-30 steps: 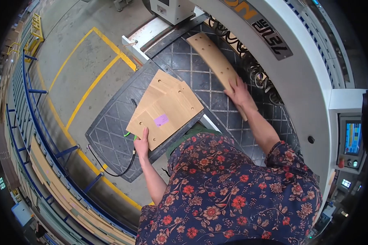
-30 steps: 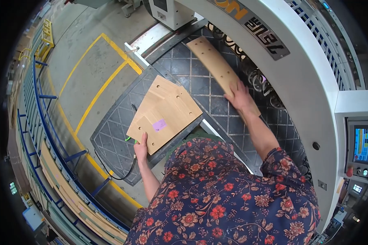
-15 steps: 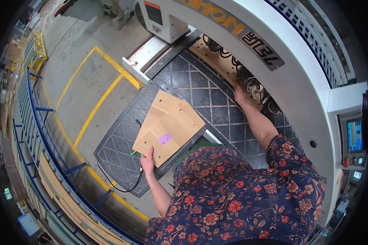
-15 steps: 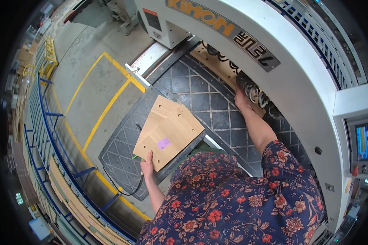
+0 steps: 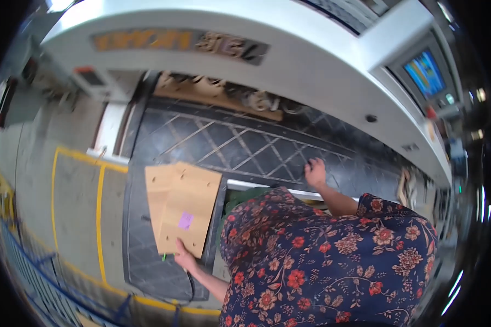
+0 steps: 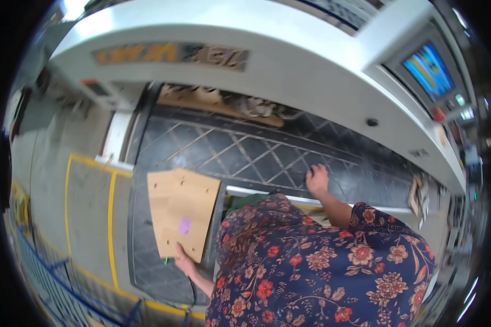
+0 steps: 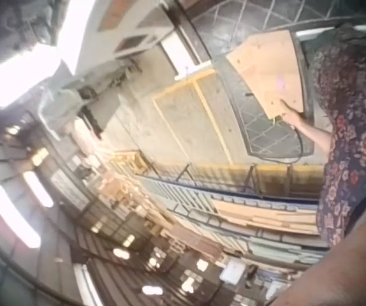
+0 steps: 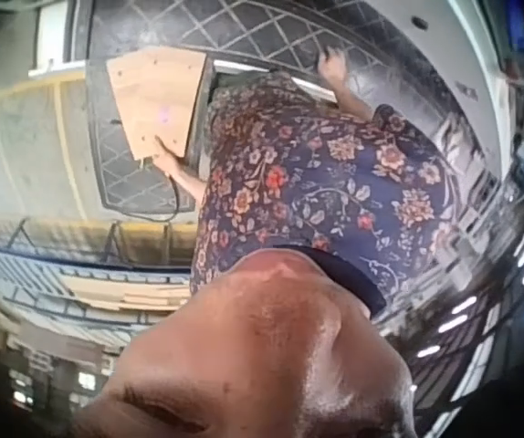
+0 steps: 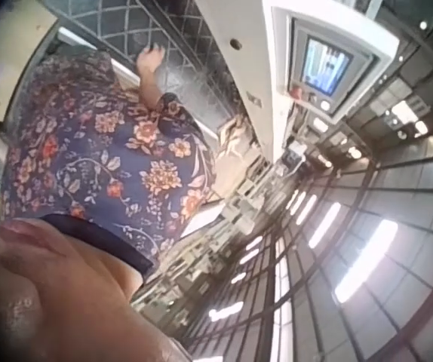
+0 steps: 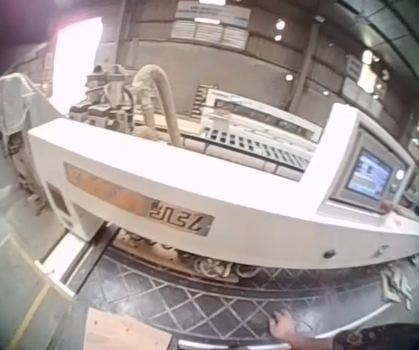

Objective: Operating a large woodworking machine by loading wood panels, using a touchscreen interface, and organizing materials on a conveyor system.

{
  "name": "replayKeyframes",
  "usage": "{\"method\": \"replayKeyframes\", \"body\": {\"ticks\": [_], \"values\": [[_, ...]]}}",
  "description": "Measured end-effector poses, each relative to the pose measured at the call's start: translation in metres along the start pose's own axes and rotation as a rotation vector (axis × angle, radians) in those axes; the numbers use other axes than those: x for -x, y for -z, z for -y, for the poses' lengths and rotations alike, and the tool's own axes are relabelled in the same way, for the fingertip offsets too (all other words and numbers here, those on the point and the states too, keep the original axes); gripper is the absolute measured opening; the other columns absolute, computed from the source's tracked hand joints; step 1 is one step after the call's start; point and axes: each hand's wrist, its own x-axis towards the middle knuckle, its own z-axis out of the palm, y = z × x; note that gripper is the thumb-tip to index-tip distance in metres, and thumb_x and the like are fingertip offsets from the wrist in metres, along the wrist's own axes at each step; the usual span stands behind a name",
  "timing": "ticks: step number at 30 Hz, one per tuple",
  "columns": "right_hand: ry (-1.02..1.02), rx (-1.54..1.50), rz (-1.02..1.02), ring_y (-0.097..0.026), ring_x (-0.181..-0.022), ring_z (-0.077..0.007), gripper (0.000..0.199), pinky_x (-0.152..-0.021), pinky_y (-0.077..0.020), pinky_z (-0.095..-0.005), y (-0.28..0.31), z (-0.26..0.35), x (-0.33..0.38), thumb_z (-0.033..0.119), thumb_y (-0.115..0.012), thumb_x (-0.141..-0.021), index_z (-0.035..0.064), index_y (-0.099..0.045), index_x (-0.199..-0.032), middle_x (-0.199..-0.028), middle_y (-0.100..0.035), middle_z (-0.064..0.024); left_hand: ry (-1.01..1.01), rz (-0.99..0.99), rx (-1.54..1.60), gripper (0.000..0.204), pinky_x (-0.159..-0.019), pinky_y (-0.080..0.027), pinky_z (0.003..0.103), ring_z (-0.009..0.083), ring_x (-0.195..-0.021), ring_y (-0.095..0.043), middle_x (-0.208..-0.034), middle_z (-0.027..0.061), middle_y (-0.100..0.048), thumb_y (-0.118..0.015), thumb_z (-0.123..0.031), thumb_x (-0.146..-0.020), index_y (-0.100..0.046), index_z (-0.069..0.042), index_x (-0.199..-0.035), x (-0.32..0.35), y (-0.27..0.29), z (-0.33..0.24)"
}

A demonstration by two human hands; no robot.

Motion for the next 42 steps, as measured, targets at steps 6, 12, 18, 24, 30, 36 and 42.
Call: {"method": "replayKeyframes", "body": {"ticks": [6,12,18,24,30,36,42], "values": [[-0.497,-0.070,-0.917,-0.063,-0.093,-0.0475,0.031,-0.087,-0.0500,-0.0527,0.130,-0.168,-0.070,0.022,-0.051,-0.096,-0.0034,-0.068,-0.101,-0.097,-0.068,-0.0284,0.135,0.168,0.039,0.065,-0.073,-0.054,0.037,0.0195,-0.083,-0.064,-0.104,0.0165,-0.073,-0.066,-0.048,-0.097,-0.067,0.016,-0.113,-0.011,0.002,-0.003],[-0.552,-0.466,-1.264,-0.063,-0.110,-0.0441,0.043,-0.097,-0.0471,-0.0456,0.258,-0.216,-0.128,0.027,-0.047,-0.095,-0.0033,-0.069,-0.116,-0.119,-0.067,-0.0269,0.165,0.096,-0.028,0.078,-0.066,-0.054,0.036,0.0216,-0.082,-0.065,-0.101,0.0156,-0.070,-0.066,-0.059,-0.093,-0.066,0.016,-0.113,-0.015,0.004,-0.001],[-0.723,-0.971,-1.367,-0.059,-0.078,-0.0195,0.027,-0.072,-0.0498,-0.0403,0.259,-0.209,-0.149,0.020,-0.058,-0.088,-0.0029,-0.073,-0.091,-0.085,-0.070,-0.0101,0.091,0.117,0.054,0.068,-0.076,-0.053,0.034,0.0190,-0.085,-0.063,-0.108,0.0142,-0.070,-0.064,-0.049,-0.099,-0.063,0.016,-0.121,-0.017,0.002,0.017],[-0.775,-0.958,-1.197,-0.067,-0.095,-0.0230,0.042,-0.076,-0.0561,-0.0400,0.276,-0.232,-0.131,0.033,-0.066,-0.091,-0.0066,-0.074,-0.099,-0.086,-0.071,-0.0145,0.047,0.086,0.010,0.068,-0.075,-0.053,0.035,0.0188,-0.087,-0.064,-0.103,0.0156,-0.071,-0.064,-0.049,-0.099,-0.065,0.017,-0.115,-0.024,0.001,0.025],[-0.722,-0.653,-0.842,-0.066,-0.068,-0.0190,0.020,-0.062,-0.0544,-0.0345,0.192,-0.218,-0.100,0.021,-0.063,-0.091,0.0033,-0.072,-0.088,-0.075,-0.070,-0.0077,0.054,0.075,-0.012,0.063,-0.080,-0.052,0.037,0.0195,-0.090,-0.064,-0.106,0.0193,-0.073,-0.066,-0.043,-0.099,-0.065,0.019,-0.114,-0.012,-0.001,0.000],[-0.170,-1.001,0.036,-0.067,-0.067,-0.0138,0.020,-0.061,-0.0557,-0.0273,-0.027,0.028,-0.009,0.011,-0.058,-0.099,-0.0011,-0.071,-0.091,-0.085,-0.071,-0.0066,0.050,0.079,0.062,0.055,-0.087,-0.051,0.033,0.0182,-0.098,-0.064,-0.114,0.0155,-0.071,-0.070,-0.035,-0.098,-0.064,0.015,-0.121,-0.005,-0.003,-0.005],[0.680,-0.848,0.309,-0.067,-0.097,-0.0325,0.020,-0.082,-0.0544,-0.0364,-0.039,0.238,0.004,0.016,-0.067,-0.093,0.0029,-0.068,-0.108,-0.108,-0.068,-0.0154,0.074,0.128,-0.148,0.062,-0.094,-0.049,0.035,0.0205,-0.108,-0.065,-0.120,0.0170,-0.070,-0.072,-0.043,-0.094,-0.065,0.011,-0.123,-0.004,0.002,-0.018]]}}
